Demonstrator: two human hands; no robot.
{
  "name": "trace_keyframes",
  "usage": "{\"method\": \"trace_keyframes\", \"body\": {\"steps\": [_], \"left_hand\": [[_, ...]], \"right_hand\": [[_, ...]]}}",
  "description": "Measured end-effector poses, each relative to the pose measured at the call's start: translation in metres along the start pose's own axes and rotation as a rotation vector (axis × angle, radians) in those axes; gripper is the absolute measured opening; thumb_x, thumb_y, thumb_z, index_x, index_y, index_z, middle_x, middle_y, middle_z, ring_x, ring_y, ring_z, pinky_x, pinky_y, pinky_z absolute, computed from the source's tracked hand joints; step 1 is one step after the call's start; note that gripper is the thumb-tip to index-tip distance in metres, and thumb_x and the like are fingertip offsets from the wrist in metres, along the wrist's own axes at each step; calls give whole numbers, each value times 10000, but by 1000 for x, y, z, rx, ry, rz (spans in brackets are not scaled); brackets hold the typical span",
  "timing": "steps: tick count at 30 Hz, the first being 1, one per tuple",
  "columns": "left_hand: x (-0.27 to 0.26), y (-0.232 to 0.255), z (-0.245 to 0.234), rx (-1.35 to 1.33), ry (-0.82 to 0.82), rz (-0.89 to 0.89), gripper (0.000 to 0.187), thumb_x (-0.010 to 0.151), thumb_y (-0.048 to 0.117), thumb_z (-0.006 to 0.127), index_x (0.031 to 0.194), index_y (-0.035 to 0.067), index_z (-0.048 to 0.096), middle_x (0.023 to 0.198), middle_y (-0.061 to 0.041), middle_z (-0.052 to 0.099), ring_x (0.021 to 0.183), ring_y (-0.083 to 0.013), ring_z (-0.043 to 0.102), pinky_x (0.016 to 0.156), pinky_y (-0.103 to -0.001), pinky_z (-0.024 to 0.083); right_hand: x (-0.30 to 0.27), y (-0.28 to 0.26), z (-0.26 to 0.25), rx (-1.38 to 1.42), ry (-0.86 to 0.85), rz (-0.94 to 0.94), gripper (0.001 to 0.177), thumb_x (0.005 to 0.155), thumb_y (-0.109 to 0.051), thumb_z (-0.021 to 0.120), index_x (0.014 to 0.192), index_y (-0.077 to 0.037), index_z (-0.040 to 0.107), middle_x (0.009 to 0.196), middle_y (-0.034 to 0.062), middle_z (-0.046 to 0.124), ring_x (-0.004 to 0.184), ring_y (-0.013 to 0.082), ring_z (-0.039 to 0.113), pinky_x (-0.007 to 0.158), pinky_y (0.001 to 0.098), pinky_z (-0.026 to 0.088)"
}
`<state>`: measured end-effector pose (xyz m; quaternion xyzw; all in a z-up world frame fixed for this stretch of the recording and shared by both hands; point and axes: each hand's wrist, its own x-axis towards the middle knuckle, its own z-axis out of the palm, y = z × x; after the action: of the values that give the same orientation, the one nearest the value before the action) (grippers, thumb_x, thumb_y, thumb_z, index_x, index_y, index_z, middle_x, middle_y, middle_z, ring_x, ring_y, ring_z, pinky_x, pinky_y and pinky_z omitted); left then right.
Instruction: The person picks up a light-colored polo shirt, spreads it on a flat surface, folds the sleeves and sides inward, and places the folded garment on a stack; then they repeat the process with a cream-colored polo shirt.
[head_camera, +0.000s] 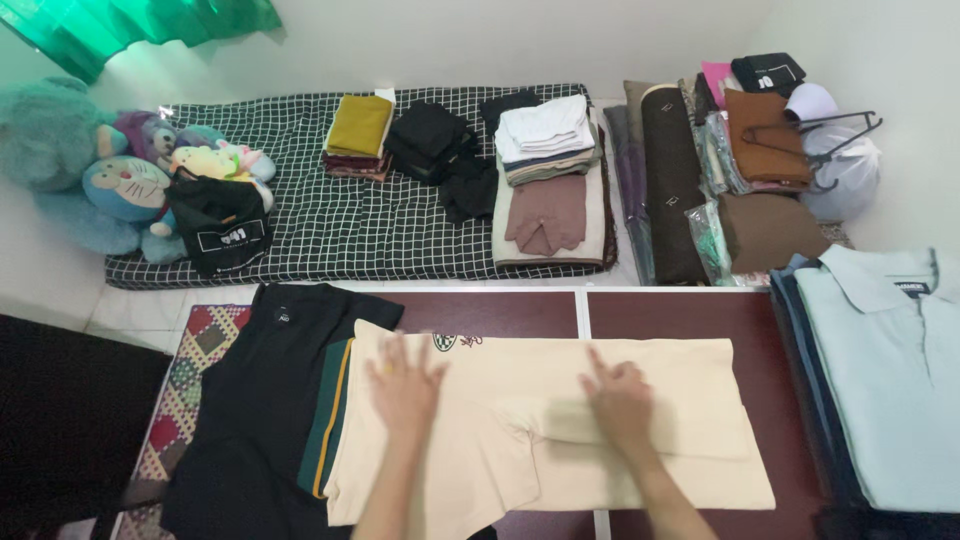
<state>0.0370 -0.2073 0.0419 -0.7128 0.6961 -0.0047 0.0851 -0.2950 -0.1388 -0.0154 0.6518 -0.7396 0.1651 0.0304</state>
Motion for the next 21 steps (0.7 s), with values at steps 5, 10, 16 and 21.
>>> {"method": "trace_keyframes", "body": {"steps": [5, 10, 16, 21], "left_hand": [[5, -52, -3, -196, 142, 9, 602, 973, 613, 389, 1505, 334, 430, 1655, -66, 279, 1539, -240, 195, 1222, -596, 70], [-9, -54, -7, -354, 146, 15, 481, 1021, 446, 449, 1465, 273, 513, 1645, -89, 310, 1561, -288, 175, 1219, -623, 38], [-84, -61, -52, -571, -177, 347, 804, 717, -109, 539, 1436, 248, 570, 1652, -49, 300, 1567, -276, 182, 1256, -555, 121], [-153, -73, -94, -398, -529, 429, 797, 779, -91, 582, 1444, 347, 605, 1673, 3, 214, 1575, -256, 94, 1251, -563, 68]], "right_hand": [[-18, 80, -21, -93, -46, 287, 509, 957, -416, 622, 1455, -325, 581, 1026, 107, 583, 982, 288, 573, 865, 498, 451], [-26, 105, -33, -83, -50, 373, 440, 984, -216, 600, 1424, -235, 610, 1163, 177, 597, 1055, 334, 580, 927, 516, 448], [-73, 7, -31, 330, -178, -6, 475, 860, 35, 557, 1280, -148, 682, 1135, 173, 640, 970, 295, 661, 882, 426, 553], [-109, -81, -35, 595, -512, 12, 494, 864, 17, 587, 1293, -213, 672, 1161, 116, 645, 947, 288, 686, 855, 393, 563]]}}
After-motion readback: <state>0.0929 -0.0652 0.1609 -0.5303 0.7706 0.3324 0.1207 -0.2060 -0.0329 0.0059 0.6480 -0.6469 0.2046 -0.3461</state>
